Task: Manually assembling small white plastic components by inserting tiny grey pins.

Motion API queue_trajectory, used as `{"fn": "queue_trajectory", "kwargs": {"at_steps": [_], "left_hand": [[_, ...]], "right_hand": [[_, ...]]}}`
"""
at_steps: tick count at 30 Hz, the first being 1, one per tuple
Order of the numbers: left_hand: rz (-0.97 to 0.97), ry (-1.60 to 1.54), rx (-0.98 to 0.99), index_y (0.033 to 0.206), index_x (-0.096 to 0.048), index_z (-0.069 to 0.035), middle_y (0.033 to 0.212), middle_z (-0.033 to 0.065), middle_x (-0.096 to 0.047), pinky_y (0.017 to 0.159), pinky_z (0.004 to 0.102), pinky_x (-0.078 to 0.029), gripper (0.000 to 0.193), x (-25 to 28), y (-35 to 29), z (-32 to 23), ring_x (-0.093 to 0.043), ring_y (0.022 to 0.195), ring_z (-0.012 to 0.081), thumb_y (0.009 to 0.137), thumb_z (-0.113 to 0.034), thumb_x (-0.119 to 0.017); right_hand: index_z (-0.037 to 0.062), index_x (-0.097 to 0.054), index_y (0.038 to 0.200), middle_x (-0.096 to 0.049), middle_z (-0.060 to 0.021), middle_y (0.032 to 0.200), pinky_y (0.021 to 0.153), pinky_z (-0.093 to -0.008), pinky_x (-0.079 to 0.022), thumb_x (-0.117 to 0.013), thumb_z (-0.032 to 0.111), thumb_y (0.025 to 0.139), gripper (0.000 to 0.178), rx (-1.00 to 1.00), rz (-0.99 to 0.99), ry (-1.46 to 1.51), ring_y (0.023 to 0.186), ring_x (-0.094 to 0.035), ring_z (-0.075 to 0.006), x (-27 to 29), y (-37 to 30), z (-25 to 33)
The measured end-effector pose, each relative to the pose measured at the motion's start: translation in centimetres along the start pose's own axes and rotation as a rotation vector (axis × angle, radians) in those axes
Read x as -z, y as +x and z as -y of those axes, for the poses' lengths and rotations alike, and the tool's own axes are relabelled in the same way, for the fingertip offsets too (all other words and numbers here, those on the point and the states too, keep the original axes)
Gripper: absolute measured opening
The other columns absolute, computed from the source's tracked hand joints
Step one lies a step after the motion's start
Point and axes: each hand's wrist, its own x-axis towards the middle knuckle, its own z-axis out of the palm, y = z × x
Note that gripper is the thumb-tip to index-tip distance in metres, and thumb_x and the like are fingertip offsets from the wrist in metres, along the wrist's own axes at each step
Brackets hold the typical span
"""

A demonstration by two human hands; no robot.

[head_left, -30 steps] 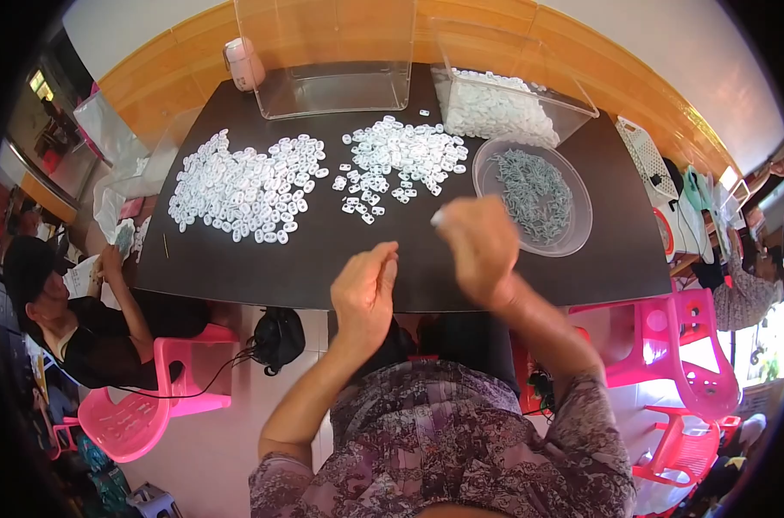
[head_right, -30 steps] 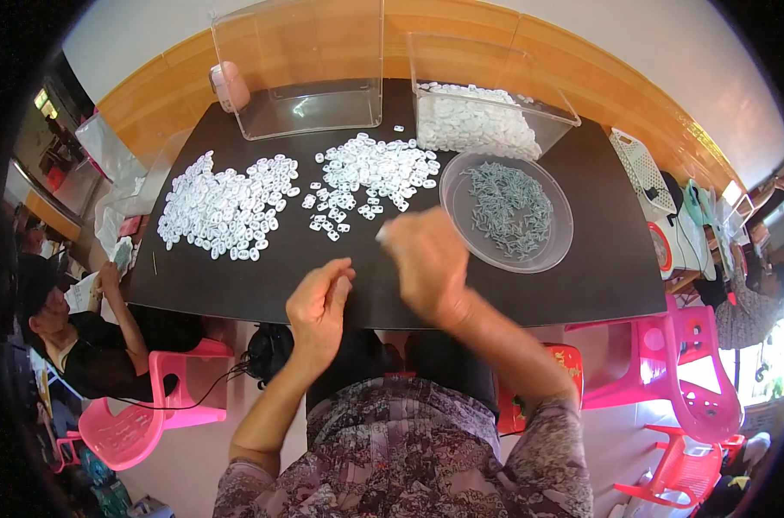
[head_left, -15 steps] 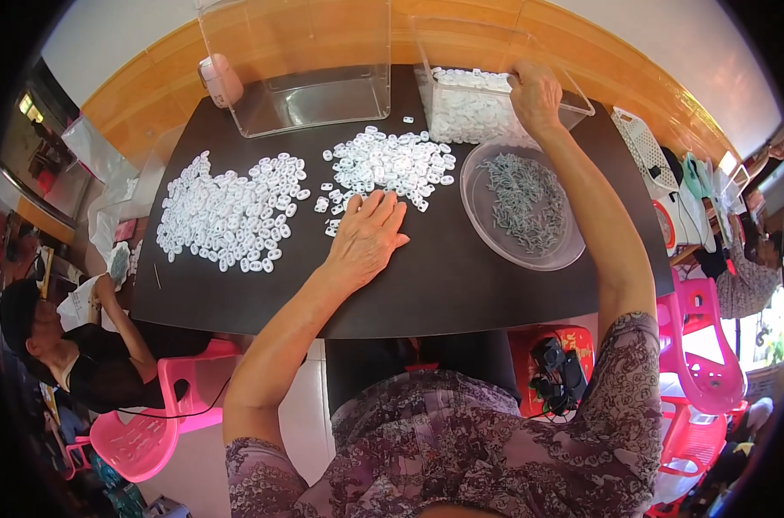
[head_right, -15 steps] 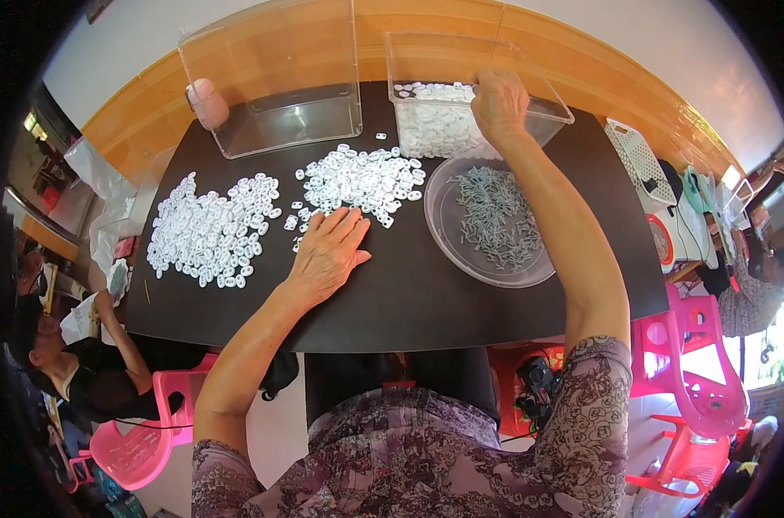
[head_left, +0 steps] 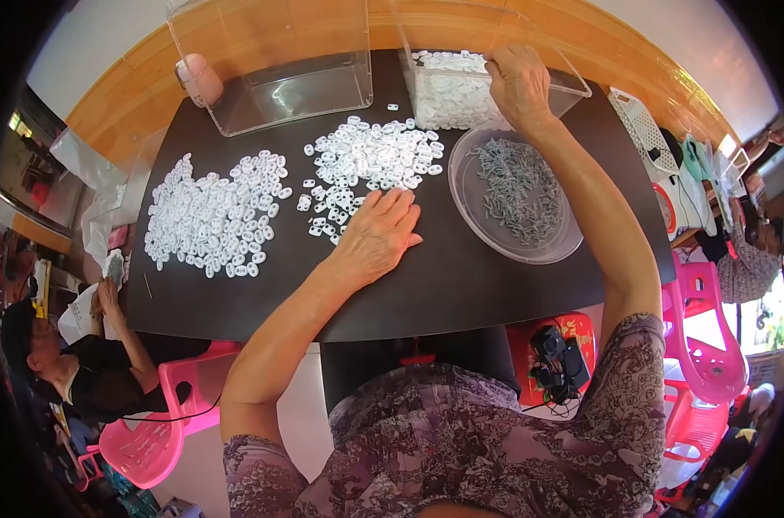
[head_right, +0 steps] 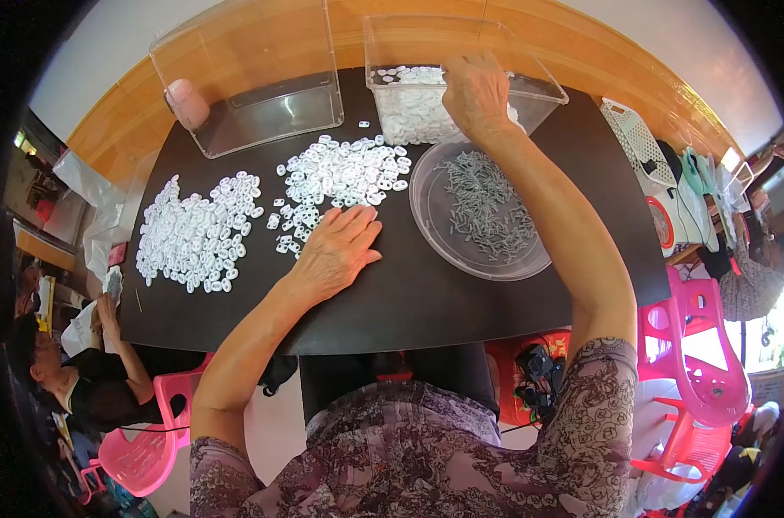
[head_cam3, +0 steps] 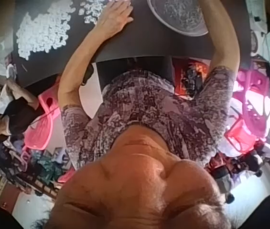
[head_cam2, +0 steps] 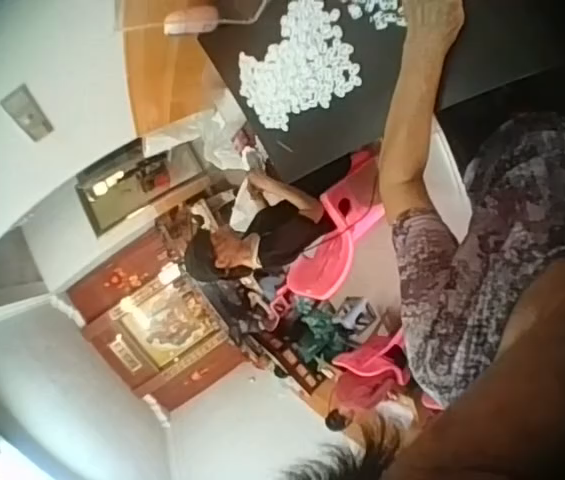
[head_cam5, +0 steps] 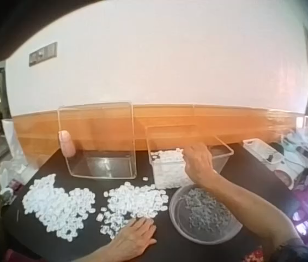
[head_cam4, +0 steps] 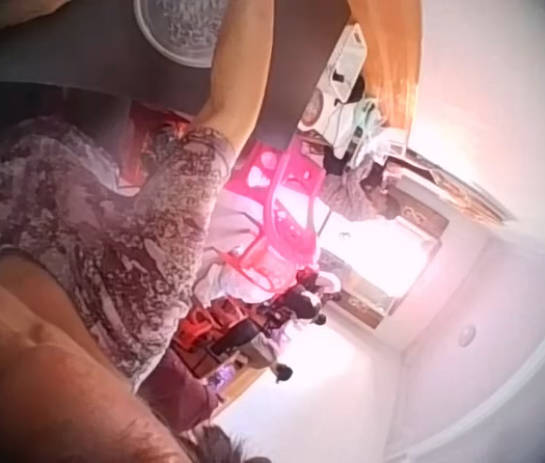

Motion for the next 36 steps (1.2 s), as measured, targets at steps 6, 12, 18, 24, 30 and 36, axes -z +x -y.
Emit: {"fn": "queue_trajectory", "kwargs": {"at_steps": [6, 12, 18, 24, 30, 36], "left_hand": [[0.068, -0.069, 0.079, 0.100, -0.059, -0.002, 0.112, 0.0108, -0.056, 0.092, 0.0381, -0.039, 0.035, 1.7, -2.4, 0.9, -0.051, 0.109, 0.0265, 0.070, -0.015, -0.071], [-0.013, -0.045, 0.085, 0.099, -0.060, -0.001, 0.109, 0.0108, -0.057, 0.090, 0.0392, -0.039, 0.034, 2.4, -2.0, 0.4, -0.052, 0.107, 0.0266, 0.069, -0.014, -0.071], [-0.015, 0.056, 0.030, 0.081, -0.058, -0.002, 0.088, 0.0086, -0.055, 0.081, 0.0360, -0.039, 0.023, 1.4, -1.7, 0.7, -0.052, 0.089, 0.0239, 0.069, -0.018, -0.069], [0.138, 0.059, 0.139, 0.096, -0.061, 0.000, 0.102, 0.0115, -0.059, 0.087, 0.0391, -0.040, 0.031, 2.2, -2.7, 0.7, -0.054, 0.099, 0.0269, 0.071, -0.014, -0.070], [0.121, 0.067, 0.148, 0.099, -0.061, 0.000, 0.106, 0.0124, -0.059, 0.089, 0.0397, -0.040, 0.032, 2.9, -4.3, 1.1, -0.053, 0.103, 0.0280, 0.071, -0.013, -0.070], [-0.008, 0.082, 0.174, 0.105, -0.060, -0.002, 0.115, 0.0135, -0.054, 0.090, 0.0411, -0.039, 0.037, 3.1, -4.2, 1.7, -0.050, 0.110, 0.0302, 0.072, -0.016, -0.070]], "right_hand": [[0.0046, -0.063, 0.083, -0.061, -0.0097, 0.080, 0.070, -0.0383, -0.045, -0.064, 0.006, 0.075, 0.009, 0.039, -0.003, 0.106, 0.081, -0.056, -0.0288, 3.2, -0.6, 1.7], [0.0044, -0.064, 0.084, -0.062, -0.0099, 0.081, 0.069, -0.0370, -0.046, -0.065, 0.003, 0.073, 0.010, 0.073, 0.045, 0.233, 0.079, -0.057, -0.0289, 4.3, -2.3, 4.3], [0.0049, -0.064, 0.084, -0.059, -0.0105, 0.075, 0.067, -0.0391, -0.045, -0.064, 0.001, 0.070, 0.014, 0.133, 0.232, 0.407, 0.076, -0.056, -0.0297, 2.5, -5.9, 7.4], [0.0055, -0.065, 0.083, -0.057, -0.0131, 0.074, 0.067, -0.0406, -0.044, -0.061, 0.000, 0.066, 0.018, 0.212, 0.443, 0.368, 0.078, -0.053, -0.0319, -0.1, -8.5, 10.7], [0.0055, -0.065, 0.082, -0.056, -0.0141, 0.074, 0.068, -0.0422, -0.044, -0.057, -0.002, 0.067, 0.018, 0.214, 0.642, 0.368, 0.080, -0.054, -0.0329, -0.3, -8.2, 11.8], [0.0071, -0.067, 0.085, -0.057, -0.0148, 0.074, 0.068, -0.0422, -0.044, -0.055, -0.002, 0.069, 0.022, 0.120, 0.543, 0.389, 0.079, -0.053, -0.0333, -1.0, -8.3, 10.7]]}}
